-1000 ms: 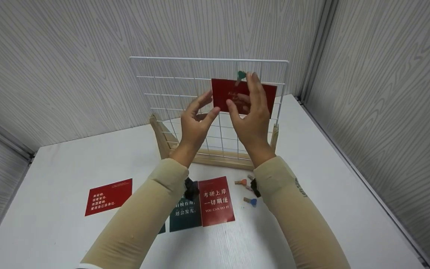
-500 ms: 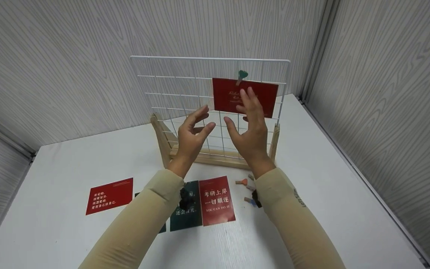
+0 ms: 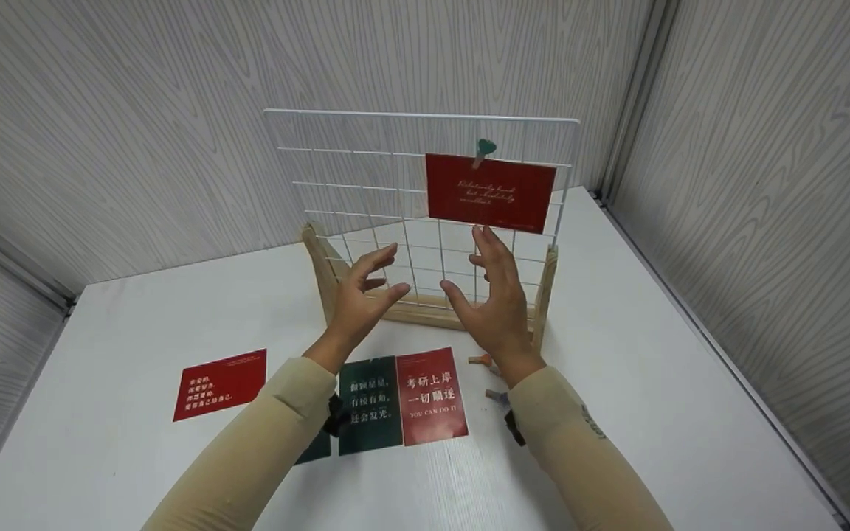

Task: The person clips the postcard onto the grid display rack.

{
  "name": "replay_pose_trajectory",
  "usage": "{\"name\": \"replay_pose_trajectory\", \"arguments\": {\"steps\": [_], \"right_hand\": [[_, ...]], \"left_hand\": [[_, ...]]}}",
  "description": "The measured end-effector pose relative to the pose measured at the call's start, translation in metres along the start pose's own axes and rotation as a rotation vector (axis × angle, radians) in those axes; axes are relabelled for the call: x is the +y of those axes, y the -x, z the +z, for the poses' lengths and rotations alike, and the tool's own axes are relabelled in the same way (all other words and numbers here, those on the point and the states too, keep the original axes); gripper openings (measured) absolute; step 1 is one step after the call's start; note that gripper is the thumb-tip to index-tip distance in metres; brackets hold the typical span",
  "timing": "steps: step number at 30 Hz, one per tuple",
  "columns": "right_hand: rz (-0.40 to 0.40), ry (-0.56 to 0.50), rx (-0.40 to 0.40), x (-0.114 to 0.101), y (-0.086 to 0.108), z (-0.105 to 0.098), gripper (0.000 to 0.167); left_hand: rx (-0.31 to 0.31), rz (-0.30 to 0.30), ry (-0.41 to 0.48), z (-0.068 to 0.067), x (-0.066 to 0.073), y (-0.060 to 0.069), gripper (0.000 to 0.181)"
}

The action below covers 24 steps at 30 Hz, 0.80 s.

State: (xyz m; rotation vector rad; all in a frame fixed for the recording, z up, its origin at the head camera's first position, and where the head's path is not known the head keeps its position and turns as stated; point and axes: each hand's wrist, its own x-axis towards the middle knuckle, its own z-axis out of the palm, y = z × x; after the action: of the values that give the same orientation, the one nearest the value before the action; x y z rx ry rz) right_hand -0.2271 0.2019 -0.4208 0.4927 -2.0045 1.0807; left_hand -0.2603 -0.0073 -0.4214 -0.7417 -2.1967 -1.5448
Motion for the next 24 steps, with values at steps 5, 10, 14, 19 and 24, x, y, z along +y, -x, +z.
{"name": "replay_pose_trajectory", "arguments": {"steps": [5,10,14,19,24], "right_hand": [[0.056,0.002,-0.085,0.007,0.016,-0.001,0.078],[0.100,0.019,-0.165,0.012,0.031,-0.003,0.078],[0.120,0.045,-0.222,0.014,0.042,-0.004,0.080],[0.160,0.041,-0.280,0.014,0.054,-0.005,0.080],[0.209,0.041,-0.329,0.015,0.064,-0.006,0.082]], "left_hand": [[-0.052,-0.057,-0.021,-0.013,-0.011,0.013,0.064],[-0.070,-0.099,-0.033,-0.026,-0.027,0.029,0.064],[-0.075,-0.114,-0.021,-0.038,-0.038,0.041,0.063],[-0.091,-0.150,-0.036,-0.053,-0.046,0.055,0.064],[-0.106,-0.200,-0.068,-0.066,-0.052,0.064,0.069]]}}
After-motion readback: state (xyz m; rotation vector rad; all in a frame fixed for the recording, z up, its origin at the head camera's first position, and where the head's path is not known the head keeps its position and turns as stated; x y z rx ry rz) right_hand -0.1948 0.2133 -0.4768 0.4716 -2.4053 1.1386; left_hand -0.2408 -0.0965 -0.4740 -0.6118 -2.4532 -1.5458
